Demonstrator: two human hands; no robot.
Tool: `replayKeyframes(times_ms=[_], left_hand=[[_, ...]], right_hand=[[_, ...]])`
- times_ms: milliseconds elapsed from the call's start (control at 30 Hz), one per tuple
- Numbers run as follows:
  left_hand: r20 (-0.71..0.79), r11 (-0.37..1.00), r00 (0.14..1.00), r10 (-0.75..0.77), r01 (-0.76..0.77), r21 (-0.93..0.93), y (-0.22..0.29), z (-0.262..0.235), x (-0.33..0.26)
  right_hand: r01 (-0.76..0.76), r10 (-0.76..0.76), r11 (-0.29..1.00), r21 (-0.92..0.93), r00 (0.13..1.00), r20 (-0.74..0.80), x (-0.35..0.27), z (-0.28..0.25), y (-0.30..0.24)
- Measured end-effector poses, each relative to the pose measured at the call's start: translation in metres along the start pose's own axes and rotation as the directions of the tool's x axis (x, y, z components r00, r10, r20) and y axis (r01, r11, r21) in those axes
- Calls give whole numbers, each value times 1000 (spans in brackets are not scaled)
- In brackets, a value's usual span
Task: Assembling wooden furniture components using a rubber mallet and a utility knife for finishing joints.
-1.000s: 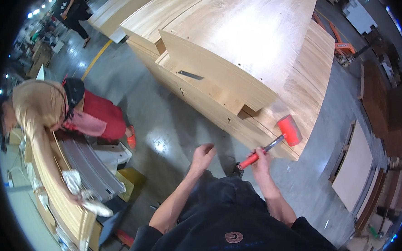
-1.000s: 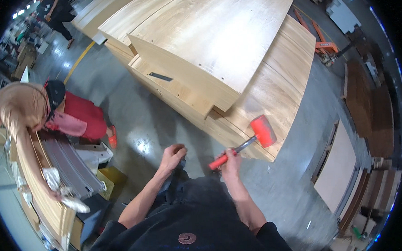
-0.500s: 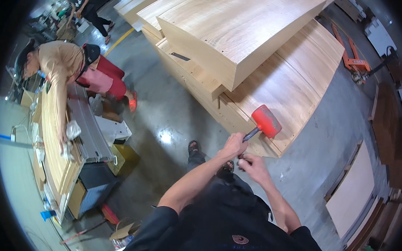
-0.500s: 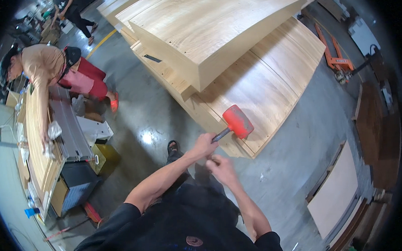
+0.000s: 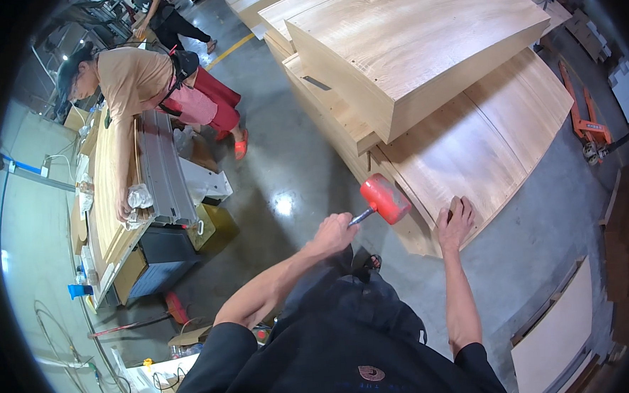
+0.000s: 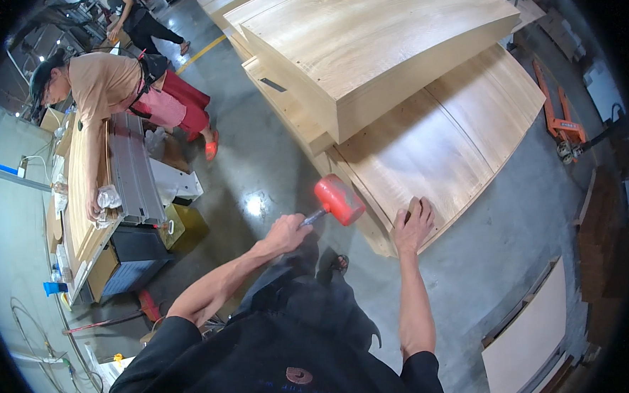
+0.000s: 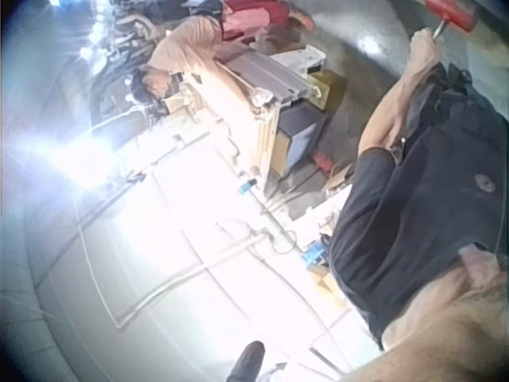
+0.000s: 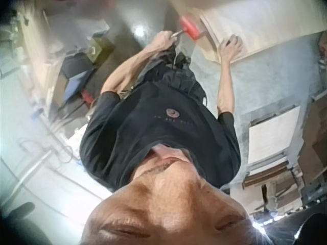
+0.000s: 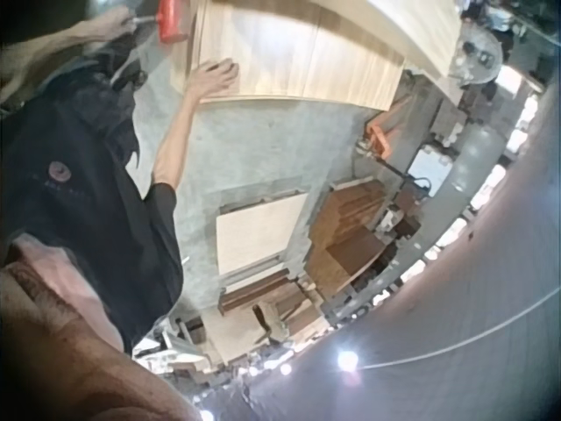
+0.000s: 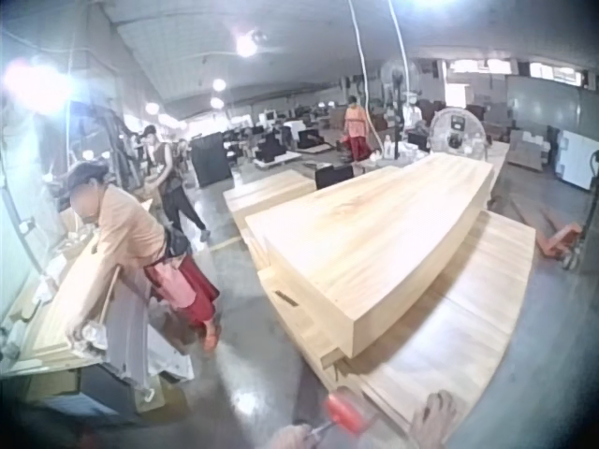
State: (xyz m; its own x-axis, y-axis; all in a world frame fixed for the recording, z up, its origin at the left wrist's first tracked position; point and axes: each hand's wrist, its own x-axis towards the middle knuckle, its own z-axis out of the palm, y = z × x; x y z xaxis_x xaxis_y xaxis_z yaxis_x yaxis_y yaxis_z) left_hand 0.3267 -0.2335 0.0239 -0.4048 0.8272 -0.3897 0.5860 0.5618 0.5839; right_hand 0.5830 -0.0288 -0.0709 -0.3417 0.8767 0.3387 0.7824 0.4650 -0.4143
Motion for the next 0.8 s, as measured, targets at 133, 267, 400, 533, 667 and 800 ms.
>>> replayKeyframes(times_ms=[133, 267, 400, 533, 667, 800], left_hand=[[-24, 990, 991, 132, -131, 44, -12, -20, 25], [-166, 997, 985, 52, -42, 66, -16, -25, 56], [-82, 998, 996, 35, -30, 60, -17, -33, 51], [41, 992, 998, 54, -58, 114, -18, -45, 48], [7, 989, 999, 37, -37, 140, -24, -48, 61], [41, 981, 996, 84, -90, 170, -18, -54, 52]], right_hand=[[-7, 7, 1000, -2, 1000, 5, 0, 1, 3], [-6, 6, 1000, 2, 1000, 0, -3, 1, -1], [-31, 32, 999, 21, 999, -17, 0, 2, -2], [-29, 29, 1000, -2, 1000, -2, 0, -2, -3], [-29, 29, 1000, 11, 1000, 4, 0, 0, -4], [-33, 33, 999, 29, 999, -2, 1, 1, -3]])
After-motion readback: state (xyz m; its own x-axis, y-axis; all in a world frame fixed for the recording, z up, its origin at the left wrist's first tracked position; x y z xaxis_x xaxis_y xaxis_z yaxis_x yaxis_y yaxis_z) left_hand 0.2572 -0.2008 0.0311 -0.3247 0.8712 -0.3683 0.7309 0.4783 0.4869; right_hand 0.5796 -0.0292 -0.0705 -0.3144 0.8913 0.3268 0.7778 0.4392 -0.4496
